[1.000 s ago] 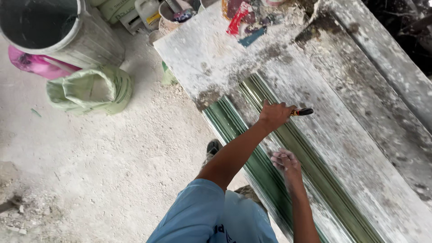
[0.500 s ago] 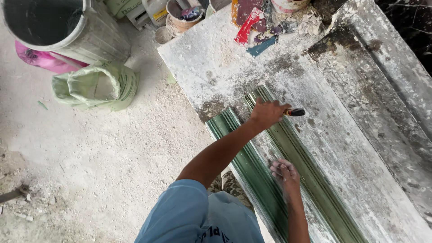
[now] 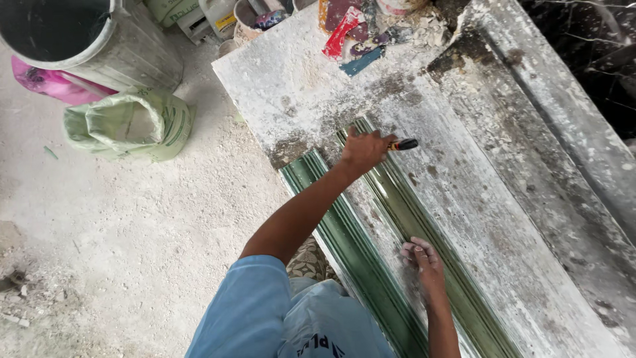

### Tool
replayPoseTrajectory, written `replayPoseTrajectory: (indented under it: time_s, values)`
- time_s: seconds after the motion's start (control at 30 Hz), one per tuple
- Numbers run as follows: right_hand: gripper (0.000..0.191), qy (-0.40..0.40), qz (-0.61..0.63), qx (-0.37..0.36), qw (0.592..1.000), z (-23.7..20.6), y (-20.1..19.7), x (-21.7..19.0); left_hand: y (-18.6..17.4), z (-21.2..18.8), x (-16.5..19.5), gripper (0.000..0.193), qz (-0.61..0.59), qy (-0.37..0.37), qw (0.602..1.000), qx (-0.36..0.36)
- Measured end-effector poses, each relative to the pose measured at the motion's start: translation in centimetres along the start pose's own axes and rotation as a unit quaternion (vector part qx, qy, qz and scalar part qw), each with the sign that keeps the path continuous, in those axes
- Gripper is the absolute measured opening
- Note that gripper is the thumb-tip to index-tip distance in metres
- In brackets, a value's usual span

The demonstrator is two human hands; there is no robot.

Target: The person scrubs dried plaster residue from a large wooden board and from green mold halves using an orange sponge and a brush, then scrapes hardened plaster chunks out of the inside of a bowl-shaped mold by hand and wipes its interior.

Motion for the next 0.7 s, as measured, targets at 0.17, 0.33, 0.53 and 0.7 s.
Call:
replayPoseTrajectory:
  time_s: [0.17,0.33,0.53,0.7]
  values:
    - [0.035,-0.005,0.035,-0.024,0.999,-1.1,-0.7,0.0,0.2,0.4,-0.5,0.055,0.025,-0.005,1.000,0.005]
    - [0.036,-0.007,0.020,-0.002,1.000,-2.5,-1.6,1.1,0.5,1.3,-0.9,0.056,0.032,0.004,0.999,0.043]
    - [0.036,-0.008,0.030,0.000,1.000,-5.1,-1.0,2.0,0.0,1.8,-2.8,0.050,0.040,-0.008,0.997,0.060]
    - [0.035,-0.002,0.036,0.025,0.999,-7.6,-0.2,2.8,-1.6,1.9,-3.7,0.047,0.064,0.011,0.995,0.069]
Point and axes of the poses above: each hand's wrist, its own z-axis towards the middle knuckle, its own y-axis out of the palm, x = y × z, the point moved 9 cm from there along z, towards the middle knuckle, and after that the axes turned 14 degrees about y, right-handed, at the moved point
